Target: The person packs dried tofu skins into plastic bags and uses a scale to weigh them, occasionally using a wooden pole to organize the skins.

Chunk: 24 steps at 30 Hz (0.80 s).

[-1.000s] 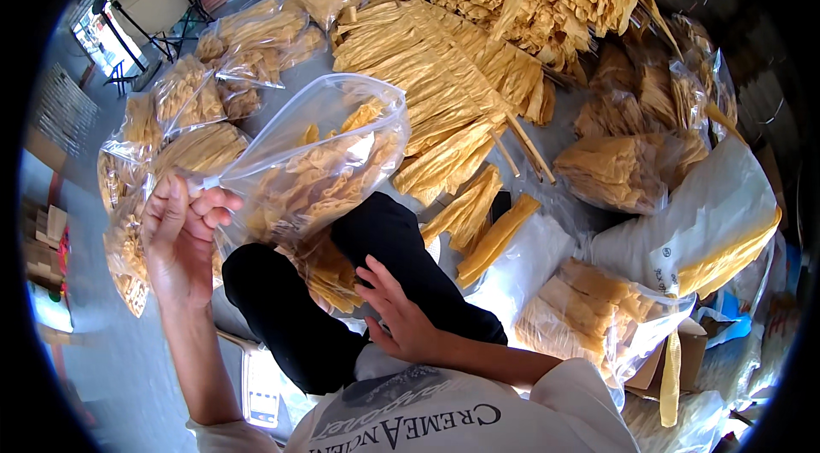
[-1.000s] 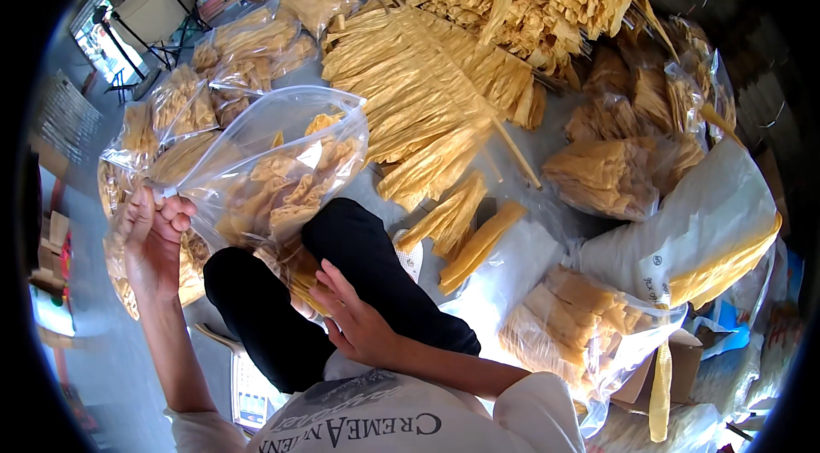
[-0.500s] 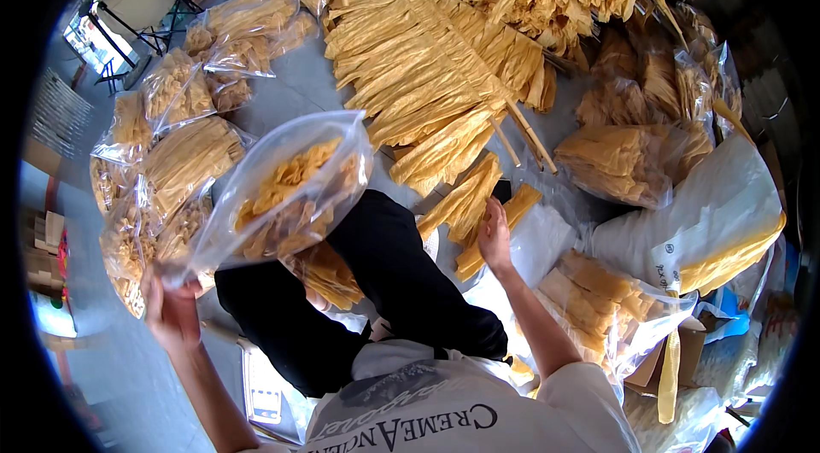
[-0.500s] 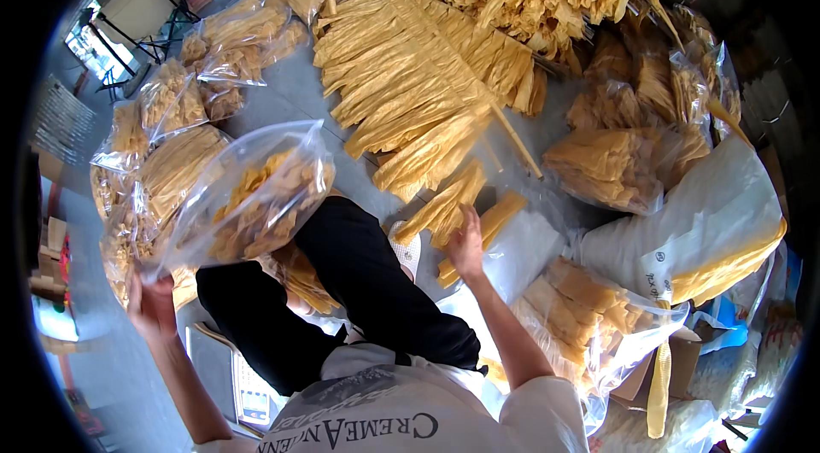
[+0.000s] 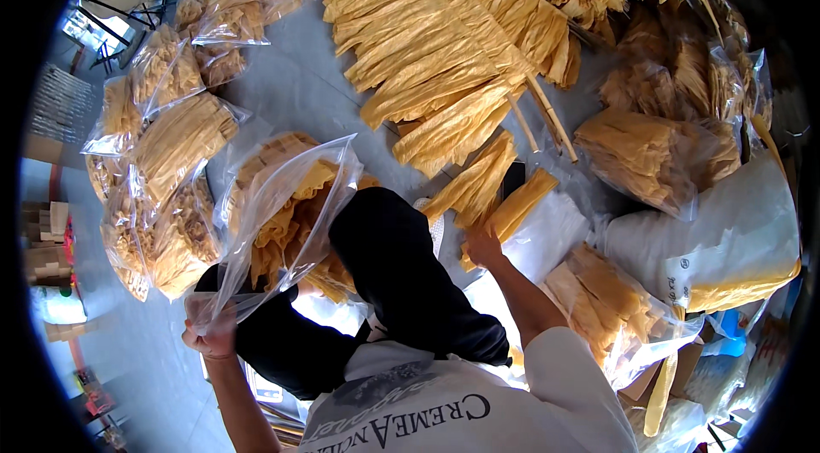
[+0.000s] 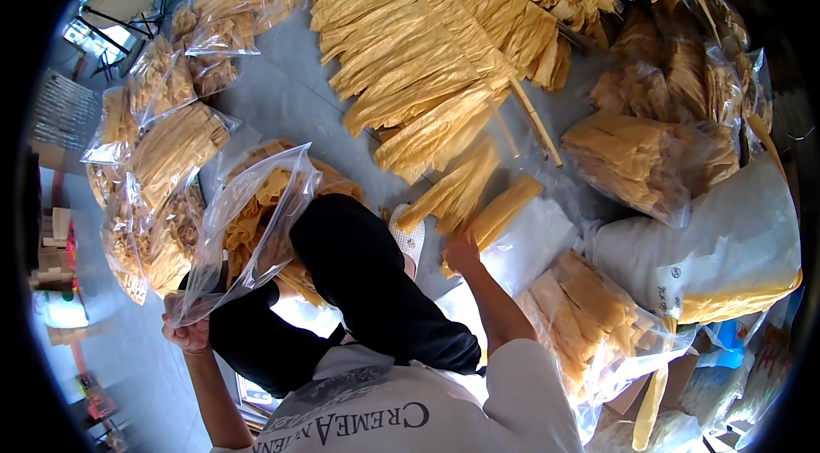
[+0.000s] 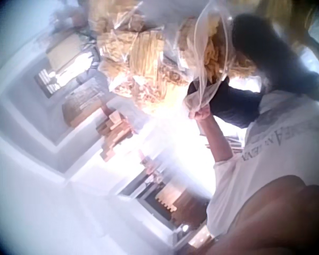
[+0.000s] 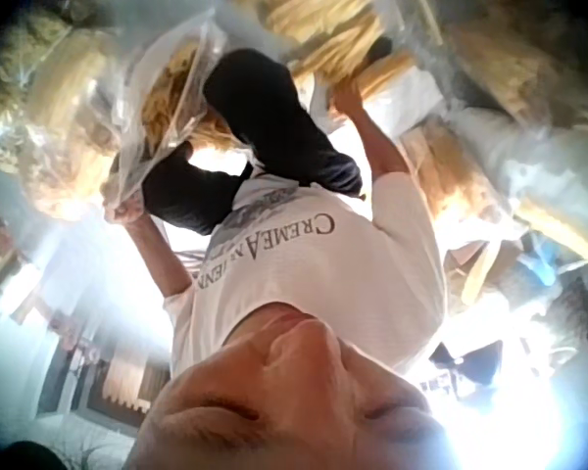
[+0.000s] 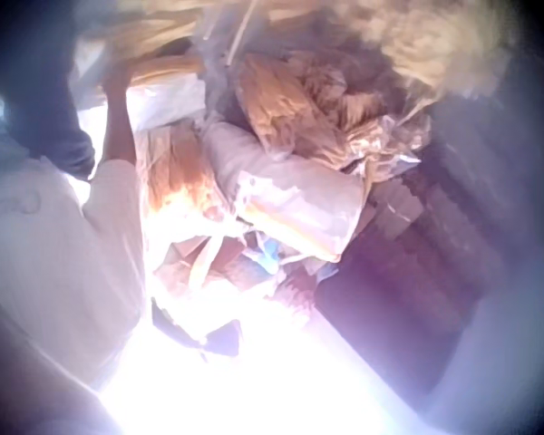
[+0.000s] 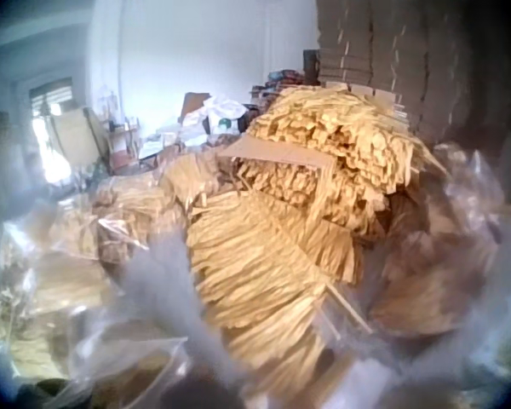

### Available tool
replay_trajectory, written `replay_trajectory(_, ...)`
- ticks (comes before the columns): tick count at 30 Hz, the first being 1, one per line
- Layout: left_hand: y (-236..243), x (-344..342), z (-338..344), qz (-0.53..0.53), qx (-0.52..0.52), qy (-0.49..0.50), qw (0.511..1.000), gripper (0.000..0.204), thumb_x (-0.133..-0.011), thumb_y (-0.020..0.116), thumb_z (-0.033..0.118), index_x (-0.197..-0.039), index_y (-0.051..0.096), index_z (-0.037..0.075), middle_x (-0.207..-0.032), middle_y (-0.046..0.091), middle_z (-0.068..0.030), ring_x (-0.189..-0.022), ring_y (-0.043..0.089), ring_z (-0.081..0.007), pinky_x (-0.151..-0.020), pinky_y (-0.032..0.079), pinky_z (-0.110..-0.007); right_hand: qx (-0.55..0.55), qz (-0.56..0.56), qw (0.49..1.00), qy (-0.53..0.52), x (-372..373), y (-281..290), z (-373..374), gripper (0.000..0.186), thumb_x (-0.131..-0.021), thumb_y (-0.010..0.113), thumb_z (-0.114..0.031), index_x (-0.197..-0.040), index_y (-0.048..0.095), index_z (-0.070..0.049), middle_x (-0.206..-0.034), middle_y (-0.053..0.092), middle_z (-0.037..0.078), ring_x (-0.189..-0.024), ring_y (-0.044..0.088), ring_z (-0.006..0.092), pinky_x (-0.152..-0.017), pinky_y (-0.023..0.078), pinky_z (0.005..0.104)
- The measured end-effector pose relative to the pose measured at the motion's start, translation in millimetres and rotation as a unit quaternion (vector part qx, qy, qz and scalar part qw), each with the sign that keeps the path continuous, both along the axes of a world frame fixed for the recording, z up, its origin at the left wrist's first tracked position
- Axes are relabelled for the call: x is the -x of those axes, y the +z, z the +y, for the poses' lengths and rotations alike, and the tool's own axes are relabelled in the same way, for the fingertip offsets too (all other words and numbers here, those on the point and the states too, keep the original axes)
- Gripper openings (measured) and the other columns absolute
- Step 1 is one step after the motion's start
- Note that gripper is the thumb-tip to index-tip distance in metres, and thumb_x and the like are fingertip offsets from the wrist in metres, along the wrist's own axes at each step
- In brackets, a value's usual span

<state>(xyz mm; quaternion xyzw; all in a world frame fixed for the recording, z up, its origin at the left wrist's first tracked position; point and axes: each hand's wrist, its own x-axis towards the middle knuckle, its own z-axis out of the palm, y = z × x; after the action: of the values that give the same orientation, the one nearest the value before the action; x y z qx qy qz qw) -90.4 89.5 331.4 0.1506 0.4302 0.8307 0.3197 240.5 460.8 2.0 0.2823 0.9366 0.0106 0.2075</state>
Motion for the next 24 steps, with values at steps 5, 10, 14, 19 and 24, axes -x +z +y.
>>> replay_trajectory(5,6.5,0.5,11.2,-0.002,-0.064,-0.111,0.992,0.030,-0.081,0.060,0.034,-0.066,0.044,0.014,-0.054,0.043,0.0014,-0.059,0.048,-0.0149,-0.063,0.041,-0.035,0.236,-0.115,0.960,-0.101,10.5,45.0,9.6,0.023,-0.076,0.052,-0.023,-0.093,0.064,-0.014,-0.099,0.063,0.009,-0.099,0.057,0.0277,-0.088,0.040,0.0427)
replay_trajectory(10,15.7,-8.6,27.9,-0.004,0.037,-0.015,0.999,0.037,-0.074,0.067,0.035,-0.060,0.040,0.015,-0.059,0.045,-0.0001,-0.059,0.047,-0.0174,-0.056,0.038,-0.035,0.194,-0.065,0.962,-0.182,-2.0,-21.0,15.0,0.024,-0.074,0.053,-0.024,-0.094,0.065,-0.014,-0.093,0.064,0.012,-0.092,0.060,0.0291,-0.085,0.042,0.0441)
replay_trajectory(14,13.1,-2.9,33.6,-0.009,0.019,-0.021,1.000,0.043,-0.069,0.072,0.034,-0.053,0.037,0.014,-0.054,0.046,-0.0029,-0.054,0.048,-0.0197,-0.051,0.040,-0.036,0.059,0.185,0.944,-0.267,-1.5,-88.3,-1.4,0.026,-0.075,0.053,-0.021,-0.096,0.066,-0.011,-0.089,0.064,0.015,-0.088,0.061,0.0306,-0.084,0.043,0.0418)
replay_trajectory(19,18.8,-2.0,37.7,0.022,0.020,-0.116,0.993,0.037,-0.077,0.067,0.031,-0.061,0.036,0.016,-0.061,0.040,0.0050,-0.062,0.042,-0.0120,-0.060,0.035,-0.032,0.177,0.304,0.817,-0.456,26.9,-64.6,4.5,0.029,-0.072,0.056,-0.013,-0.098,0.066,-0.008,-0.085,0.064,0.019,-0.082,0.061,0.0334,-0.074,0.049,0.0378)
replay_trajectory(24,21.1,-0.7,48.3,-0.004,-0.018,-0.133,0.991,0.037,-0.077,0.067,0.025,-0.059,0.037,0.015,-0.057,0.041,0.0046,-0.056,0.041,-0.0107,-0.062,0.037,-0.031,0.315,0.322,0.677,-0.582,18.0,-78.8,18.9,0.023,-0.075,0.058,-0.025,-0.090,0.068,-0.010,-0.090,0.064,0.019,-0.091,0.060,0.0319,-0.081,0.047,0.0379)
